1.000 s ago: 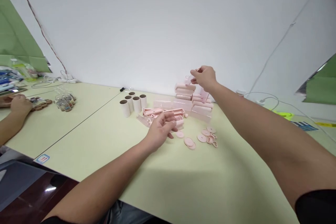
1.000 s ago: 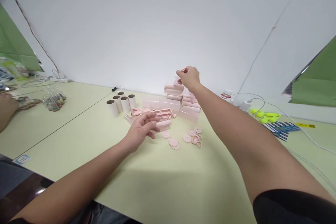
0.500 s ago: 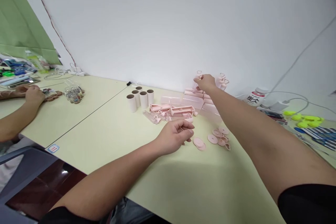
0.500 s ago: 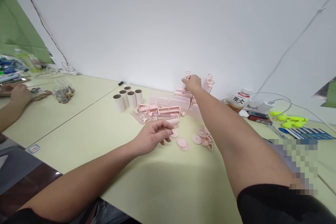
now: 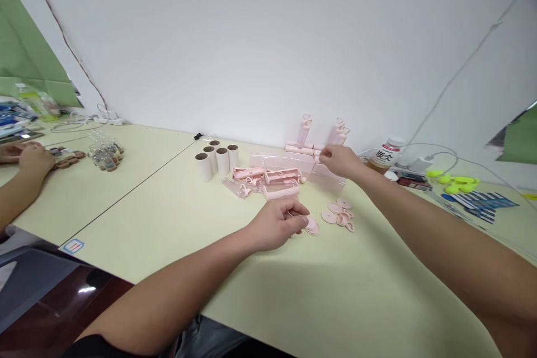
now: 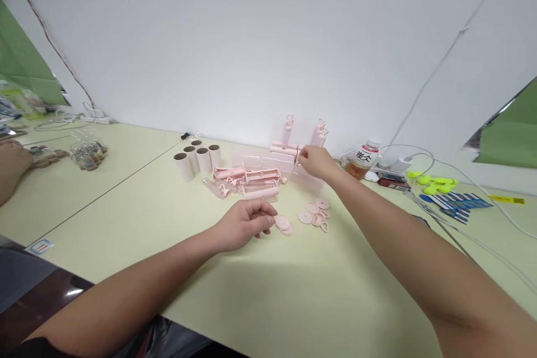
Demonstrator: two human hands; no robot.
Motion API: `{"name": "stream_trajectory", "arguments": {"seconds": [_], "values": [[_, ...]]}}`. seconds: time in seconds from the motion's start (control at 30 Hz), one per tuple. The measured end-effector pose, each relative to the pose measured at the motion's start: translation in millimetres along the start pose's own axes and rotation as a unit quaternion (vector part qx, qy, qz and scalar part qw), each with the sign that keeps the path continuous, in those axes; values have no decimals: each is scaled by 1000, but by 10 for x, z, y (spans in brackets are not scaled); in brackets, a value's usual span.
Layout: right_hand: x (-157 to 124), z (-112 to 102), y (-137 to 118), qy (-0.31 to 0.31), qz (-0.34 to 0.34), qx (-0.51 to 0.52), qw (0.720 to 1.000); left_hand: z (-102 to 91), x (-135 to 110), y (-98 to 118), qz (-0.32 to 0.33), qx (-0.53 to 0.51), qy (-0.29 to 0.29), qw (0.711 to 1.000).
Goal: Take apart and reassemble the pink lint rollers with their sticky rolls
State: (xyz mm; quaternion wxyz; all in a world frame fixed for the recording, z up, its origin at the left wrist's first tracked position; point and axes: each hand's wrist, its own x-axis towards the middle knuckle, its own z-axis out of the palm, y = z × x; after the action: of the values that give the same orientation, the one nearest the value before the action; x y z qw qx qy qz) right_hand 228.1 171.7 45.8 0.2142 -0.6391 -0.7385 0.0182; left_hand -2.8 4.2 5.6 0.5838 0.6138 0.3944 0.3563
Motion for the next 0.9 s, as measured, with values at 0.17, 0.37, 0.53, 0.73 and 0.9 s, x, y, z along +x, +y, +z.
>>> {"name": "stream_trajectory", "arguments": {"seconds": [0.17,0.37,0.53,0.73,0.9], "values": [[-423,154,287,-32,-20,-48,998,42,-11,-41,0,27,-17,999],[-703,166,312,-13,-12,-25,1000,-117,33,-13,66,214,16,974],[-1156,45,163,-36,5,50,998,-895,345,280,63,560,220,796],[-1817,-87,-146,-77,-56,205,974,-1694,763,330,-58,663,295,685],[-2031,-135,-220,-74,-50,263,961,-1829,801,326,-43,675,275,683]]}}
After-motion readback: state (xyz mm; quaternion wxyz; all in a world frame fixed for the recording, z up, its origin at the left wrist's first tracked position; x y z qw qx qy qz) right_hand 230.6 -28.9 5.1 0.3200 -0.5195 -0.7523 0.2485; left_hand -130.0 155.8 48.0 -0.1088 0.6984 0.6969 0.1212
